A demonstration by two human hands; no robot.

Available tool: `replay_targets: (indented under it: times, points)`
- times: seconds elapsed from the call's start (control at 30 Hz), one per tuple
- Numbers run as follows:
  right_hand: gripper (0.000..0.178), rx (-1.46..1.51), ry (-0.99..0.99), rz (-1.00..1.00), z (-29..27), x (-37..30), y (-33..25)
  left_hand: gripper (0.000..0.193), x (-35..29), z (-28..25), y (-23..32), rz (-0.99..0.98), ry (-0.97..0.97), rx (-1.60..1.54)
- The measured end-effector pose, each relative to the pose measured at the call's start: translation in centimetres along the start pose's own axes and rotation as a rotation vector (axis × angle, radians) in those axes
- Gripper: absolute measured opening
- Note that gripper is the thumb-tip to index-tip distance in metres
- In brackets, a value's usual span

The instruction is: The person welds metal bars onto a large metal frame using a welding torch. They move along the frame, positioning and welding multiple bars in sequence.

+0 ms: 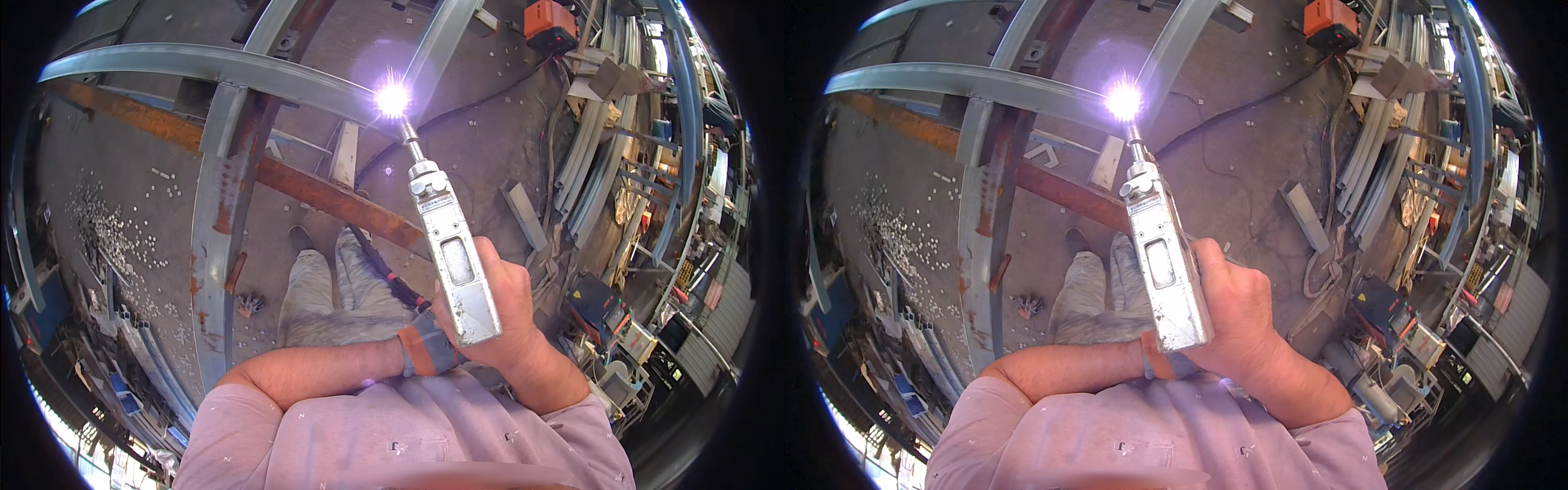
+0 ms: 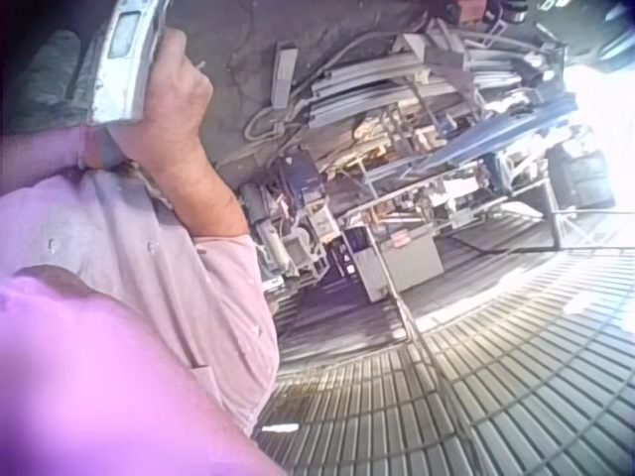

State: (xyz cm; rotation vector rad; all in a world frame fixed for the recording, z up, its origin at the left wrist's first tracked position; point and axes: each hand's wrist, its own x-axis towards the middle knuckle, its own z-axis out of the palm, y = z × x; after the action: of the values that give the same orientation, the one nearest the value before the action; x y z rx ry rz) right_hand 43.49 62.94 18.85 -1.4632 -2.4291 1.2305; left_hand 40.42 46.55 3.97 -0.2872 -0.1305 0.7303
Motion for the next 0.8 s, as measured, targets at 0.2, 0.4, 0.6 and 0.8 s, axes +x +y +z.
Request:
replay_targets:
  times: [0.2,0.4,0.6,0.8]
  points:
    - [0.039,-0.045,-0.013,0.002,-0.2,0.1,-0.5,0.044,0.7,0.0,-0.3,-0.017,-0.012,-0.186]
    - [0.042,-0.090,-0.039,0.031,-0.5,0.0,-0.8,0.044,1.0,-0.5,-1.1,-0.027,-0.009,-0.241]
    - [0.044,-0.113,-0.057,0.050,-0.6,-0.2,-0.9,0.044,1.2,-0.6,-1.5,-0.033,-0.006,-0.265]
    - [0.044,-0.095,-0.055,0.052,-0.6,-0.3,-0.8,0.043,1.0,-0.7,-1.9,-0.044,0.001,-0.277]
